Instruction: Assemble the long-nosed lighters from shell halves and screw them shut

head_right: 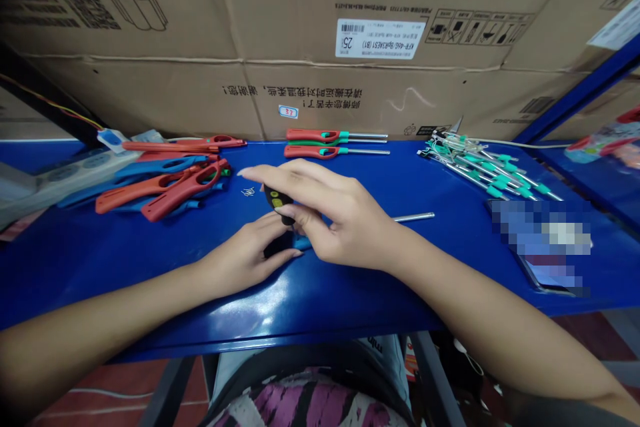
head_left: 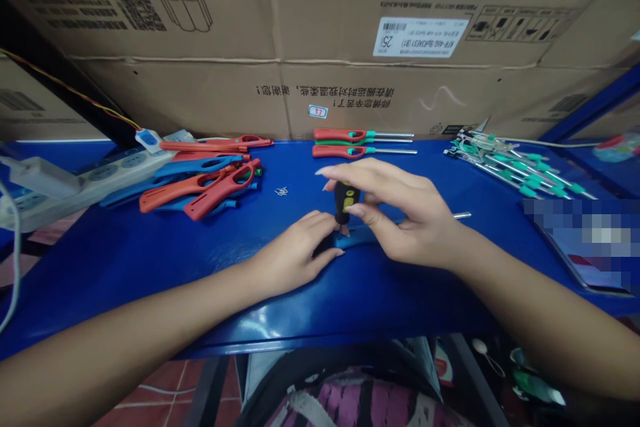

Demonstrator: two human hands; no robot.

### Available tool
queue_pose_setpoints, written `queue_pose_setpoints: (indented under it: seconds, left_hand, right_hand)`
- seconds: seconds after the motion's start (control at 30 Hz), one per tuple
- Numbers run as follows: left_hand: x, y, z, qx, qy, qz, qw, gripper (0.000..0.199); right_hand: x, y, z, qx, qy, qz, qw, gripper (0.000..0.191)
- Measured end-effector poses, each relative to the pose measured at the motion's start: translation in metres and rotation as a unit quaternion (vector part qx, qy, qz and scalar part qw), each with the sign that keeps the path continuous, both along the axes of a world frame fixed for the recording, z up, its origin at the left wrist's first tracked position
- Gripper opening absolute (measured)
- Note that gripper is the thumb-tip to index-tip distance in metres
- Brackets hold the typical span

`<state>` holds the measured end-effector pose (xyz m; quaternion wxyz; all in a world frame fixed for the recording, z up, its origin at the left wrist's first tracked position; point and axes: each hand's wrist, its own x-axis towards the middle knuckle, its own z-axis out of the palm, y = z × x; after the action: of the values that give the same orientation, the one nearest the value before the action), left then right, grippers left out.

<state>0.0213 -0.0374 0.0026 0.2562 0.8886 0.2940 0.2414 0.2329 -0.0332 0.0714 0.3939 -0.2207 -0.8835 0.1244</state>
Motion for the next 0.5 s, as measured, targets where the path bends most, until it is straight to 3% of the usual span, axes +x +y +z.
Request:
queue_pose_setpoints:
  seconds: [0.4,0.5]
  left_hand:
    - [0.0018,-0.0027,-0.0023,0.017,0.010,0.013,1.000,0.017]
    - [0.0019,-0.0028,-0.0003,0.013,0.010,0.010,1.000,0.018]
  right_hand:
    - [-0.0038,-0.0050,-0.0036,0.166,-0.055,-0.105,0.979,0.034]
    - [-0.0023,-0.0060,-0.0038,0.153,-0.053,-0.097,0.982,0.036]
